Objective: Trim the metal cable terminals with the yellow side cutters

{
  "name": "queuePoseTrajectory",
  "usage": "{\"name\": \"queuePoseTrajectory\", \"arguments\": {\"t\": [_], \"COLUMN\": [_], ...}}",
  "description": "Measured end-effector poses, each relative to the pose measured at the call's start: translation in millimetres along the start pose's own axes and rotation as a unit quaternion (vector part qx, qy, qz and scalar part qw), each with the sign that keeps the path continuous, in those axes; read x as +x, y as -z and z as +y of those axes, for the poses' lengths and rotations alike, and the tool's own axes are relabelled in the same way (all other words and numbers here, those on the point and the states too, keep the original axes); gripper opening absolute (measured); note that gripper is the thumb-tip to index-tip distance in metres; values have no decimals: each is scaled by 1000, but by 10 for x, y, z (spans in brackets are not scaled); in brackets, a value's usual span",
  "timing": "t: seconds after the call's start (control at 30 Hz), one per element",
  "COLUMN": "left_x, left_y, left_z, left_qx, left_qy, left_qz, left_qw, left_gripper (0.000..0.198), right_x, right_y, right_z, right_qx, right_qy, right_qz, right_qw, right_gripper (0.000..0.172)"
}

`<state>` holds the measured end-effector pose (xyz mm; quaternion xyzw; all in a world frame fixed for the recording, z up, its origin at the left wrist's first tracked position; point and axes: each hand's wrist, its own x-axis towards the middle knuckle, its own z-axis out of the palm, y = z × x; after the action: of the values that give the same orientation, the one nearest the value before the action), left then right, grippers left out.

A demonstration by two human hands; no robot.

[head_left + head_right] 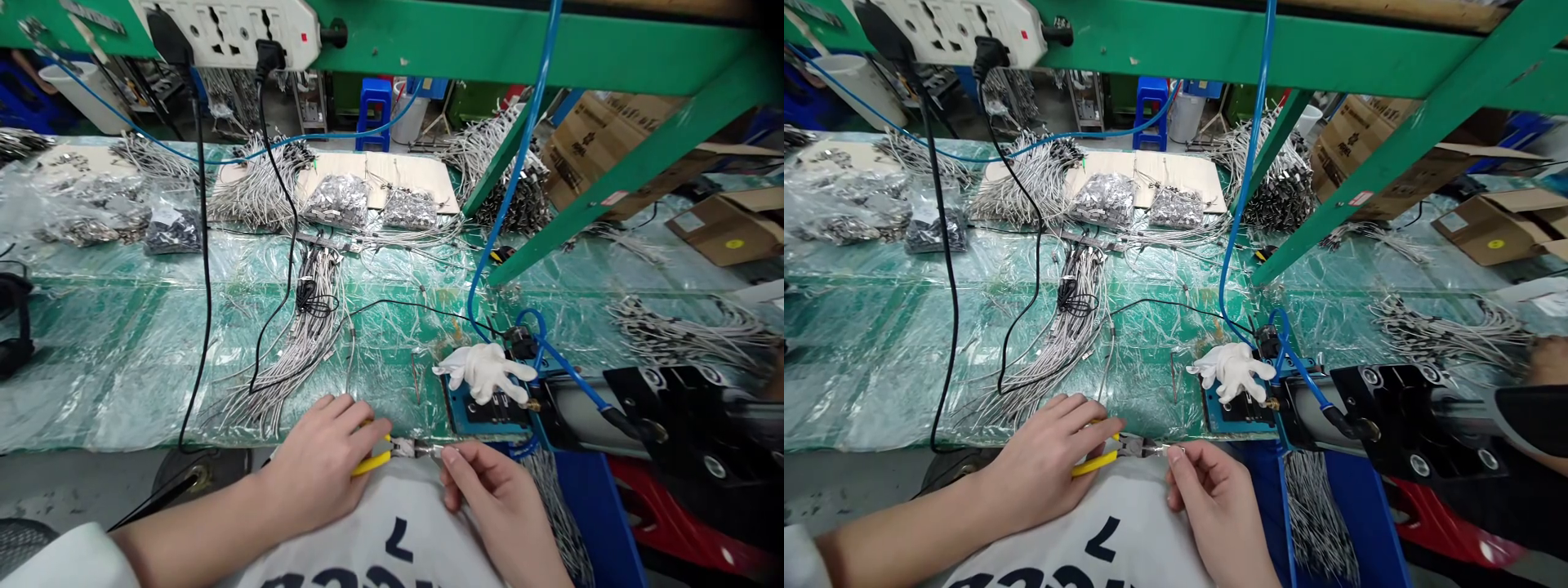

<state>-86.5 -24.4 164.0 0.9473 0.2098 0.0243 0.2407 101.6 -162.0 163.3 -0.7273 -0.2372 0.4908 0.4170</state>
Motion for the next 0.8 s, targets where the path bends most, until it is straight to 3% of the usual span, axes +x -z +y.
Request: {"name": "queuePoseTrajectory", "arguments": {"t": [0.3, 0.43, 0.5, 0.6, 0.67, 0.7, 0.8], "left_x": [37, 56, 81, 140, 174, 183, 183], "left_y": [88, 155, 185, 225, 249, 259, 281], "left_z": [10, -30, -96, -206, -244, -246, -205], "left_qx": [-91, -188, -293, -447, -485, -482, -426], "left_qy": [41, 62, 80, 113, 125, 124, 99], "left_qz": [-65, -111, -187, -313, -345, -339, -269], "left_qw": [993, 974, 934, 830, 794, 798, 858], "left_gripper": [27, 17, 15, 22, 32, 31, 18], "right_x": [13, 36, 57, 90, 101, 101, 90], "right_y": [18, 135, 219, 298, 293, 276, 212], "right_z": [-3, 9, 7, 0, -1, -1, -6], "right_qx": [-40, -62, -79, -54, 10, 46, 122], "right_qy": [20, 63, 112, 164, 157, 136, 48], "right_qz": [-17, -55, -107, -198, -216, -207, -151], "right_qw": [999, 995, 985, 965, 964, 968, 980], "right_gripper": [43, 36, 29, 23, 24, 25, 25]}}
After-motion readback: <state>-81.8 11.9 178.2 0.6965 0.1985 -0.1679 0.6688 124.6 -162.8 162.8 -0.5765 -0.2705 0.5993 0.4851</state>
